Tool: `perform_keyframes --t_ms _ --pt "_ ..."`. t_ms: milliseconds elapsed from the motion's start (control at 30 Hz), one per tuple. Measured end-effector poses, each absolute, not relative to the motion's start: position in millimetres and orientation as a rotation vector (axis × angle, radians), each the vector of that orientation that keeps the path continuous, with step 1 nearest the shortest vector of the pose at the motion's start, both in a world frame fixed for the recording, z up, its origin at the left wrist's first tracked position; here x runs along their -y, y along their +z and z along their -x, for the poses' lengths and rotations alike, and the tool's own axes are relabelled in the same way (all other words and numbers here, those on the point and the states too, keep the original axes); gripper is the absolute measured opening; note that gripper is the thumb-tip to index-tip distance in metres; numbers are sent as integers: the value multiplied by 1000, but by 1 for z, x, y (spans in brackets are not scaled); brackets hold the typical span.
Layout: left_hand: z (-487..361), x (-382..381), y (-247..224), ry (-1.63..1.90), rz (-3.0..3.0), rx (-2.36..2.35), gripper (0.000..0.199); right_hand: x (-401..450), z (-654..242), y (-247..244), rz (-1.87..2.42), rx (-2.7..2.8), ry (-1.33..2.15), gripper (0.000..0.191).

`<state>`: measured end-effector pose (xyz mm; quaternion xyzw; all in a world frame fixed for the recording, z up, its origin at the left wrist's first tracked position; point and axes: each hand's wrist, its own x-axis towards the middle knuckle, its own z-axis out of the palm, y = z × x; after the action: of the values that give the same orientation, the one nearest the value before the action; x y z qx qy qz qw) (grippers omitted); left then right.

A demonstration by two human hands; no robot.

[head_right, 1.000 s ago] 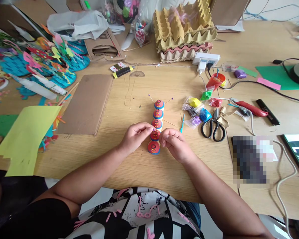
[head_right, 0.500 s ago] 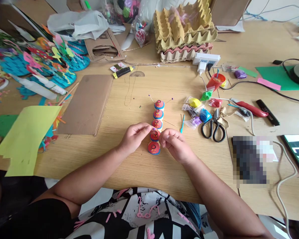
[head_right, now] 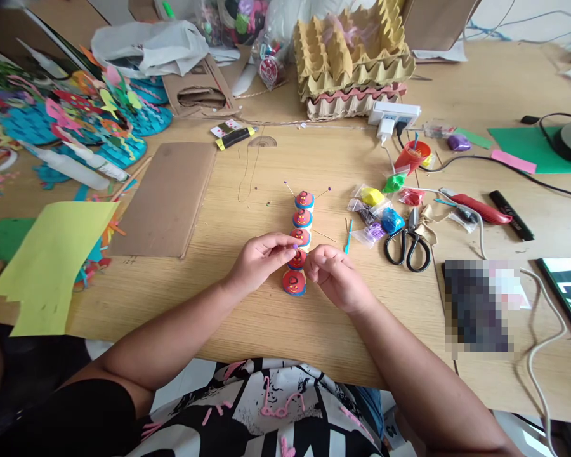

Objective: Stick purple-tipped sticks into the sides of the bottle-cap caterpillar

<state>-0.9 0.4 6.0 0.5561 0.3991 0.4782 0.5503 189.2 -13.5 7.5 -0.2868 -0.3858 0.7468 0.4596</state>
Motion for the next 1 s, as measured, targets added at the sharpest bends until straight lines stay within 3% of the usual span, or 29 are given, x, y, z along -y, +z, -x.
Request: perform_keyframes --t_ms 833,1000 --pt "-1 2 3 1084 -1399 -879 7 17 -190 2 566 986 1930 29" --pt "-3 4 2 1065 -1263 -871 13 19 -189 2 563 989 1942 28"
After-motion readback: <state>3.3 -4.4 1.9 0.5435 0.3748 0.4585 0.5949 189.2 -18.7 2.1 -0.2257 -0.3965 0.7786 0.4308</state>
